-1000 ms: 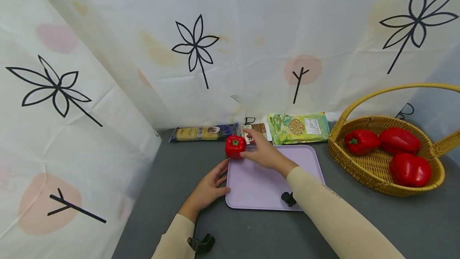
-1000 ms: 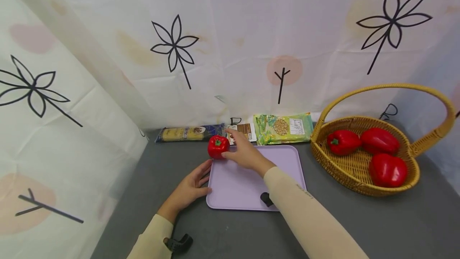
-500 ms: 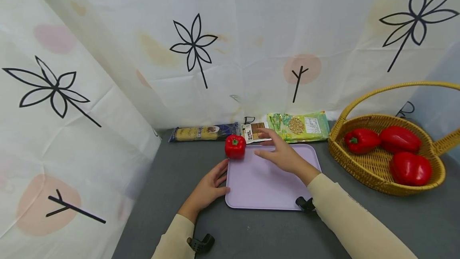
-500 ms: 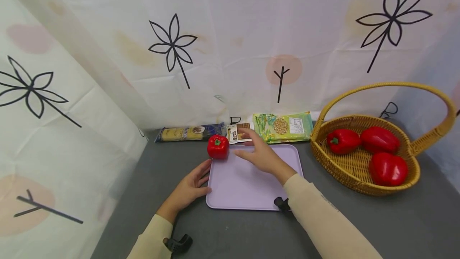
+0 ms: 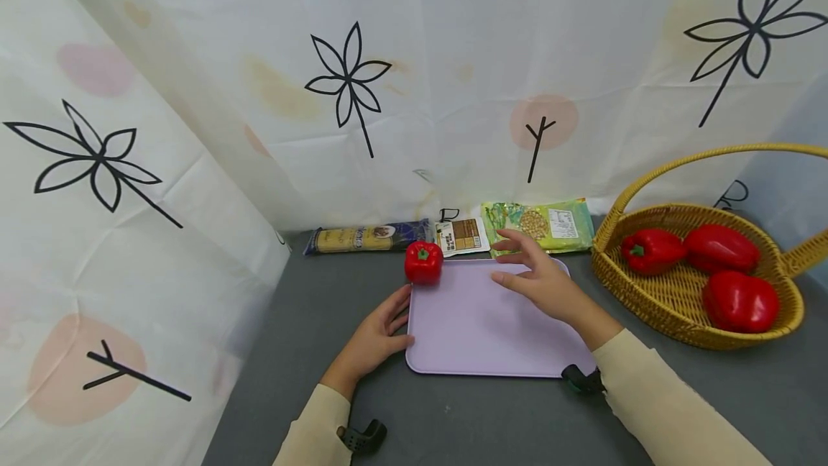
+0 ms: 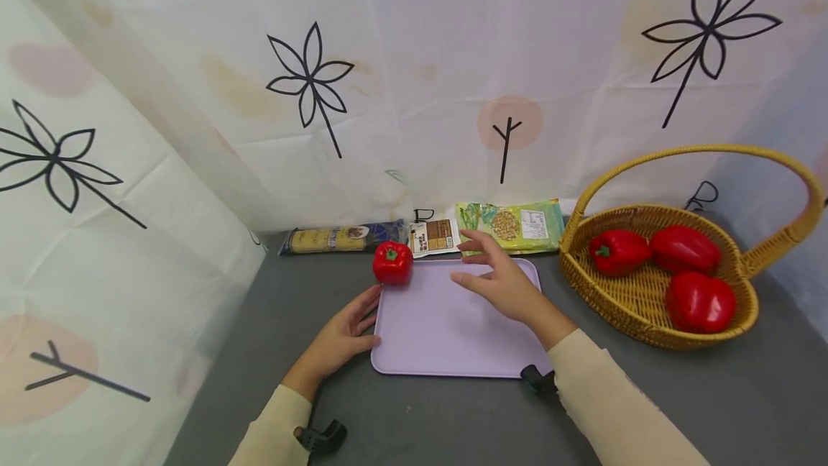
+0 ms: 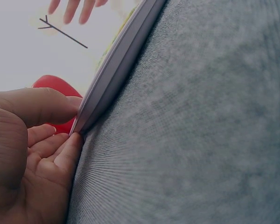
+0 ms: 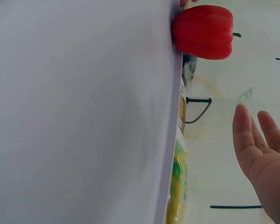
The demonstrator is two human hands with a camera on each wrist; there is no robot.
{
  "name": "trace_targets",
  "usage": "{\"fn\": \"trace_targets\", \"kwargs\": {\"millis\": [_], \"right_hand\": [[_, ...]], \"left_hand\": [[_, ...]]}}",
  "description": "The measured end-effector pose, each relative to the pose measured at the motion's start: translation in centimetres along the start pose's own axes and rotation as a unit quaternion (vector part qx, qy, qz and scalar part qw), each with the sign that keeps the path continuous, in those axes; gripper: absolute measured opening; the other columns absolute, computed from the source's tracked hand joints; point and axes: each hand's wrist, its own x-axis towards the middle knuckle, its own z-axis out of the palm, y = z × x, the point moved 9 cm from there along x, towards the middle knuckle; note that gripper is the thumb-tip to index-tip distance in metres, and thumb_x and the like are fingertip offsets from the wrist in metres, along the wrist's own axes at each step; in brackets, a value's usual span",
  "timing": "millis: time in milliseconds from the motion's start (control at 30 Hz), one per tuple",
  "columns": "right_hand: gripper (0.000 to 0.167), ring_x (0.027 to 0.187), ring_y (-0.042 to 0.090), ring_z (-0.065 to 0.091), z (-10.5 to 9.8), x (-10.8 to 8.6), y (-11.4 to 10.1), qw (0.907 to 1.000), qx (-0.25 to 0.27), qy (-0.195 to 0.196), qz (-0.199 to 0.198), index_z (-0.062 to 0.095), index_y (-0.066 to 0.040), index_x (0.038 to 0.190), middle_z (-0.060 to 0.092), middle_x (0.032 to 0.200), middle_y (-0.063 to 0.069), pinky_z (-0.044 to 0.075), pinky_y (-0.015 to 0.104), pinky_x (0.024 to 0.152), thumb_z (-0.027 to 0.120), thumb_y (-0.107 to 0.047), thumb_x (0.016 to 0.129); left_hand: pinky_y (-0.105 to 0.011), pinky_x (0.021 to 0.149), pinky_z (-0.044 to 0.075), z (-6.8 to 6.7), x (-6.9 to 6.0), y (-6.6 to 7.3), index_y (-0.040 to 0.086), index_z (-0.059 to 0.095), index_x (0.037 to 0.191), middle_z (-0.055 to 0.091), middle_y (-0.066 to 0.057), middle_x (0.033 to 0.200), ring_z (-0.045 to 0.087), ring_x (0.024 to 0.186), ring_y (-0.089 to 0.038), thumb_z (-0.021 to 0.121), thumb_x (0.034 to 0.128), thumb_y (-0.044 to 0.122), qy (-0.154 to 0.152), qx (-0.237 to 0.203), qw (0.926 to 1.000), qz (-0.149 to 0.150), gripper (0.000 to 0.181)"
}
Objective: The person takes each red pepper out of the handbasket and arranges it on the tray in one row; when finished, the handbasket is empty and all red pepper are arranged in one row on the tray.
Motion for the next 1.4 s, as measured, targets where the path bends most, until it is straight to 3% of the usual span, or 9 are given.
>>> {"fn": "trace_targets", "kwargs": {"millis": [67, 267, 367, 533, 667, 800, 1000, 1233, 1400], "right_hand": [[0.075, 0.139, 0.046, 0.054, -0.7, -0.6, -0.2, 1.0, 0.001, 0.005, -0.008, 0.034, -0.009, 0.168, 0.052, 0.151, 0.024, 0.053, 0.061, 0.106, 0.075, -0.012, 0.105], [0.072, 0.137, 0.043, 0.055, -2.7, -2.6, -1.1, 0.9988, 0.009, 0.022, -0.043, 0.034, -0.005, 0.168, 0.054, 0.15, 0.02, 0.054, 0.03, 0.103, 0.07, -0.004, 0.106], [0.071, 0.135, 0.037, 0.056, -3.9, -3.5, -1.8, 0.9975, 0.019, 0.032, -0.06, 0.033, -0.004, 0.167, 0.052, 0.15, 0.021, 0.055, 0.023, 0.1, 0.067, 0.001, 0.105], [0.071, 0.134, 0.027, 0.055, -6.1, -4.6, -2.5, 0.9945, 0.034, 0.051, -0.084, 0.034, -0.008, 0.168, 0.05, 0.152, 0.022, 0.054, 0.021, 0.099, 0.062, 0.008, 0.105], [0.072, 0.133, 0.023, 0.057, -8.4, -5.8, -2.6, 0.9921, 0.048, 0.07, -0.093, 0.035, -0.013, 0.169, 0.052, 0.152, 0.015, 0.054, 0.02, 0.099, 0.058, 0.012, 0.105], [0.07, 0.132, 0.02, 0.059, -10.6, -6.9, -2.4, 0.989, 0.075, 0.085, -0.096, 0.035, -0.011, 0.168, 0.053, 0.152, 0.011, 0.056, 0.02, 0.097, 0.055, 0.012, 0.105], [0.069, 0.132, 0.02, 0.059, -13.6, -8.2, -2.0, 0.9831, 0.115, 0.093, -0.108, 0.031, -0.006, 0.168, 0.051, 0.152, 0.016, 0.056, 0.022, 0.1, 0.049, 0.015, 0.105], [0.06, 0.134, 0.022, 0.056, -16.5, -9.0, -1.2, 0.9703, 0.184, 0.098, -0.124, 0.031, -0.005, 0.169, 0.051, 0.154, 0.015, 0.056, 0.024, 0.101, 0.04, 0.008, 0.111], [0.057, 0.134, 0.021, 0.056, -18.1, -9.2, -0.6, 0.9663, 0.185, 0.115, -0.136, 0.034, -0.003, 0.167, 0.054, 0.151, 0.014, 0.055, 0.023, 0.101, 0.036, 0.009, 0.112]], "left_hand": [[-0.037, 0.121, 0.038, 0.0, 0.0, -0.1, 0.004, 0.023, 0.173, 0.023, -0.009, 0.179, 0.027, 0.161, -0.026, 0.073, 0.0916, -0.018, 0.0, 0.002, 1.0, 0.0, 0.098], [-0.037, 0.12, 0.039, 0.0, 0.0, -0.1, 0.006, 0.024, 0.174, 0.024, -0.008, 0.178, 0.029, 0.161, -0.025, 0.073, 0.0919, -0.017, 0.002, 0.006, 1.0, -0.004, 0.098], [-0.038, 0.12, 0.039, 0.0, 0.0, -0.1, 0.006, 0.024, 0.173, 0.024, -0.008, 0.178, 0.029, 0.161, -0.025, 0.073, 0.0922, -0.017, 0.002, 0.005, 1.0, -0.004, 0.098], [-0.038, 0.121, 0.039, -0.1, 0.0, 0.1, 0.005, 0.024, 0.173, 0.024, -0.009, 0.178, 0.029, 0.161, -0.025, 0.073, 0.0924, -0.017, 0.003, 0.002, 1.0, -0.003, 0.097], [-0.038, 0.121, 0.038, 0.0, 0.2, 0.0, 0.005, 0.024, 0.173, 0.023, -0.009, 0.178, 0.028, 0.161, -0.025, 0.074, 0.093, -0.016, -0.002, -0.002, 1.0, -0.002, 0.097], [-0.039, 0.121, 0.038, 0.0, 0.2, 0.0, 0.005, 0.023, 0.173, 0.023, -0.008, 0.178, 0.028, 0.161, -0.025, 0.074, 0.0929, -0.015, -0.002, -0.001, 1.0, -0.004, 0.097], [-0.039, 0.121, 0.038, 0.1, 0.0, 0.2, 0.005, 0.024, 0.173, 0.024, -0.008, 0.178, 0.028, 0.161, -0.024, 0.074, 0.0925, -0.016, 0.0, 0.001, 1.0, -0.004, 0.097], [-0.039, 0.122, 0.037, 0.1, 0.0, 0.3, 0.005, 0.023, 0.173, 0.024, -0.009, 0.178, 0.027, 0.161, -0.025, 0.073, 0.0923, -0.017, 0.0, -0.001, 1.0, -0.002, 0.097], [-0.04, 0.122, 0.037, 0.1, 0.0, 0.3, 0.004, 0.023, 0.173, 0.024, -0.009, 0.178, 0.028, 0.161, -0.025, 0.072, 0.092, -0.018, 0.001, -0.004, 1.0, -0.003, 0.097]]}}
